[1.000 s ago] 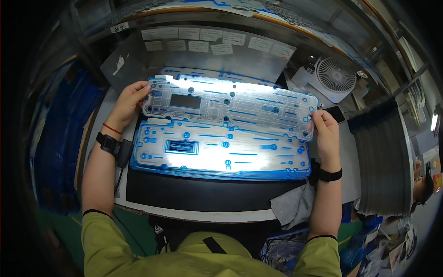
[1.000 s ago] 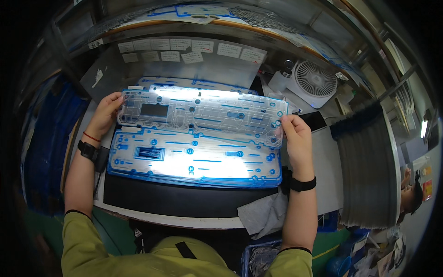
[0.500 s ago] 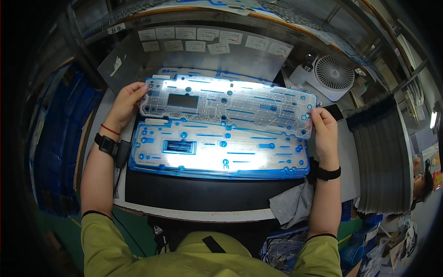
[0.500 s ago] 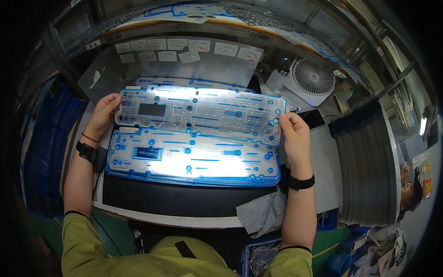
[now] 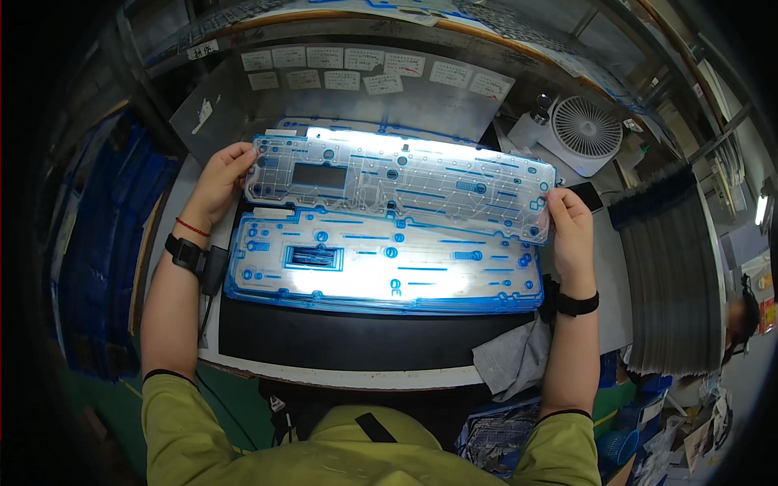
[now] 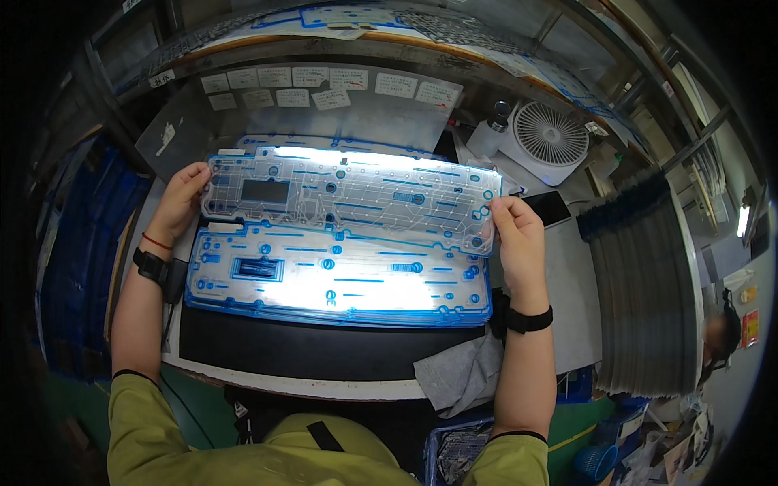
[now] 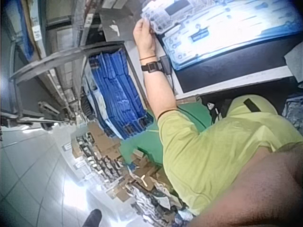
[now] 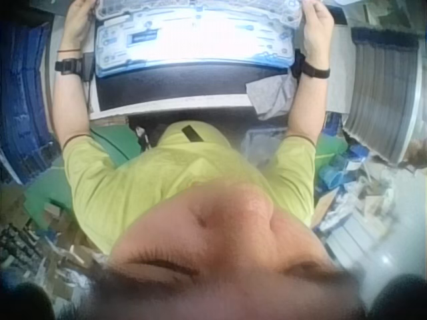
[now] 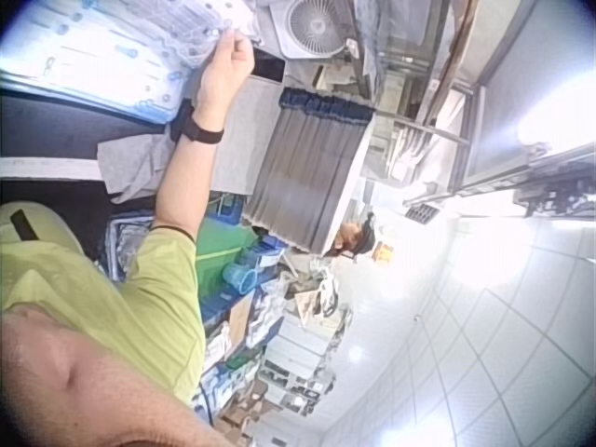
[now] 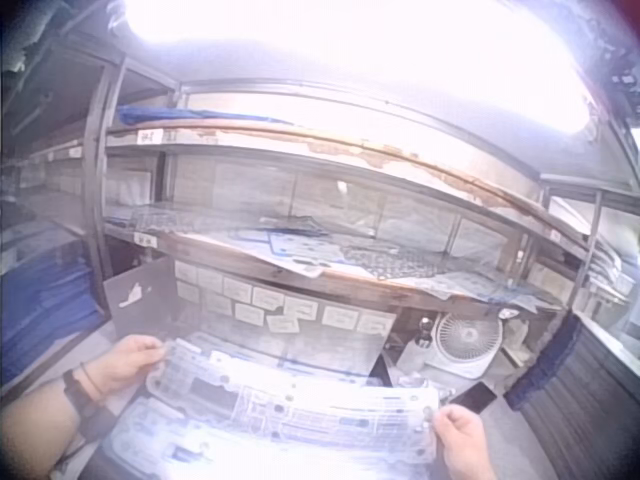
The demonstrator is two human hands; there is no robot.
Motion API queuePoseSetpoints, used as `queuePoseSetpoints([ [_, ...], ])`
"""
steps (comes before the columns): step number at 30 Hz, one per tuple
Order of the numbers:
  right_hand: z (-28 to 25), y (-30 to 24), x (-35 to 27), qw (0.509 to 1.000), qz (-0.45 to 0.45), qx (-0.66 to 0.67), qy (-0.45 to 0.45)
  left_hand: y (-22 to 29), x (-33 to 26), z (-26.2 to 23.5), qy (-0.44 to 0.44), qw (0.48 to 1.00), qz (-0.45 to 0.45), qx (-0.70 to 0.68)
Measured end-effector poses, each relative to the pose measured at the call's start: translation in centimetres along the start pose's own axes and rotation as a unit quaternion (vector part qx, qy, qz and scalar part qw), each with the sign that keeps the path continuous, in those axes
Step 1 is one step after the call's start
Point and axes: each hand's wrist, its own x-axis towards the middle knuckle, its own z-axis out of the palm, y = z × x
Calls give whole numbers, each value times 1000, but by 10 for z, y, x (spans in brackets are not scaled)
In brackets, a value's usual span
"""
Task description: Inspecting and handling a large plastic component with blue markings, likely for a monitor or TV backlight.
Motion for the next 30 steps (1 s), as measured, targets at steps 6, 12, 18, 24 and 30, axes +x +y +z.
queuePoseSetpoints([
  [6,-5,-8,-2,999,2,33,-21,-3,0,-16,-69,988,45,-130],
  [12,-10,2,0,999,9,14,-51,4,-3,-3,-5,998,-1,-68],
  [18,1,-5,-4,997,-4,-4,-73,7,-4,8,-18,1000,-5,4],
  [24,1,-4,-2,997,15,-20,-69,5,-2,1,-47,998,-43,-13],
  [30,2,-3,-4,997,15,-18,-71,4,-1,2,-60,997,-51,-9],
])
